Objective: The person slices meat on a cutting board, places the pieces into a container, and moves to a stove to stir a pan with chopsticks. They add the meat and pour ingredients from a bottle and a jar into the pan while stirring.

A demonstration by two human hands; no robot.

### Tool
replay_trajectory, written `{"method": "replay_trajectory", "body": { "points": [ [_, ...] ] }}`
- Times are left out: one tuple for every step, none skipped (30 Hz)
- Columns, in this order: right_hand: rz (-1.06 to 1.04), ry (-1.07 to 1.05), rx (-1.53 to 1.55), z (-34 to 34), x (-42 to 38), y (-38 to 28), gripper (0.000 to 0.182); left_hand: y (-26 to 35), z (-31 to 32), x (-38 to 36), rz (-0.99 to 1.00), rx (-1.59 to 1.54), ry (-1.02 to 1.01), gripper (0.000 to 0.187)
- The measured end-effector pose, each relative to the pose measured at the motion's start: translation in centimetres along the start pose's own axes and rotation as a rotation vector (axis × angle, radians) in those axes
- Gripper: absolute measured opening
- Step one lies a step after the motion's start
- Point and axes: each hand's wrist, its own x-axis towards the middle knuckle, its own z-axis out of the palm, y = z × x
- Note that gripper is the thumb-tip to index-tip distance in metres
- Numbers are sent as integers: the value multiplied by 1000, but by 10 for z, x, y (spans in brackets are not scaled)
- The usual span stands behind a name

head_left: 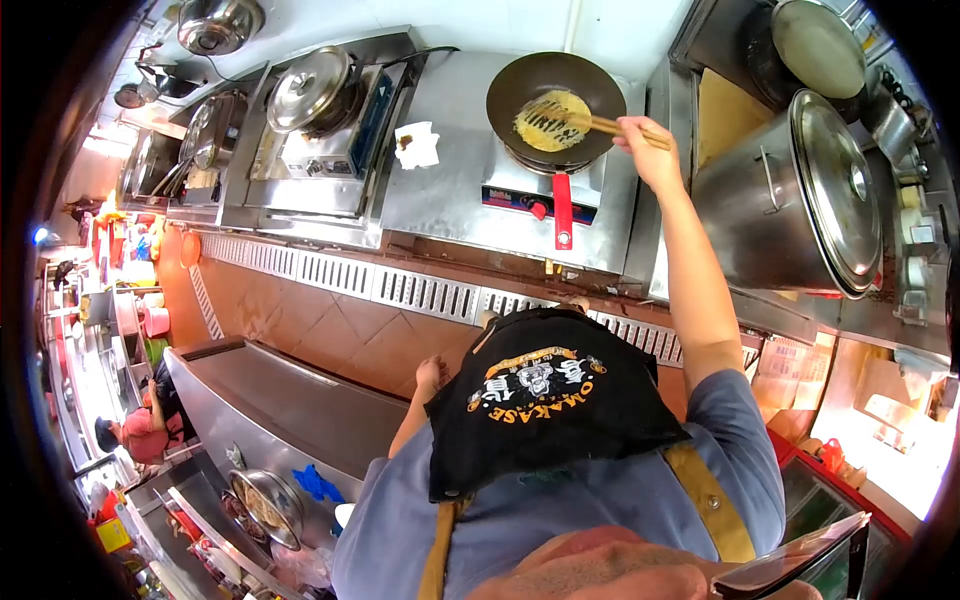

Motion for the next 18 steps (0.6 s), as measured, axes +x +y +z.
{"method": "replay_trajectory", "body": {
  "points": [
    [43,-77,83,2,-5,-2,25,-3,-3,7,1,4,-1,17],
    [6,-21,18,-1,0,2,25,-8,-7,14,-18,-24,-26,17],
    [9,-18,16,-5,-1,7,25,-6,-7,10,-37,-53,-50,18],
    [-6,36,-69,-9,-1,10,25,-4,-6,5,-38,-52,-51,18],
    [-24,88,-152,-10,1,13,25,-1,-5,2,-12,-7,-26,18],
    [3,1,-110,-10,-11,2,25,1,-4,1,13,36,-1,19],
    [5,0,-112,-13,-13,-1,25,-2,-8,8,11,37,-1,19],
    [16,17,-69,-19,-15,-1,25,-3,-11,11,63,128,-34,19],
    [29,32,-28,-27,-18,0,26,-8,-15,13,113,219,-67,19],
    [-2,114,-141,-35,-20,2,25,-12,-21,15,109,220,-70,19],
    [-14,140,-191,-42,-23,8,25,-14,-25,17,158,280,-94,19],
    [18,82,-158,-42,-33,0,24,-11,-25,19,210,337,-117,19],
    [57,22,-126,-43,-46,-10,23,-7,-23,16,211,336,-115,19],
    [60,23,-126,-44,-55,-17,23,-6,-22,12,106,184,-87,20],
    [85,1,-77,-47,-61,-24,23,-4,-20,10,2,33,-60,20],
    [111,-22,-30,-51,-67,-33,23,-10,-25,16,-1,36,-61,20],
    [95,37,-94,-53,-72,-44,23,-15,-30,22,143,207,-91,20],
    [102,16,-120,-53,-73,-43,23,-16,-32,27,292,373,-119,20]
  ]
}}
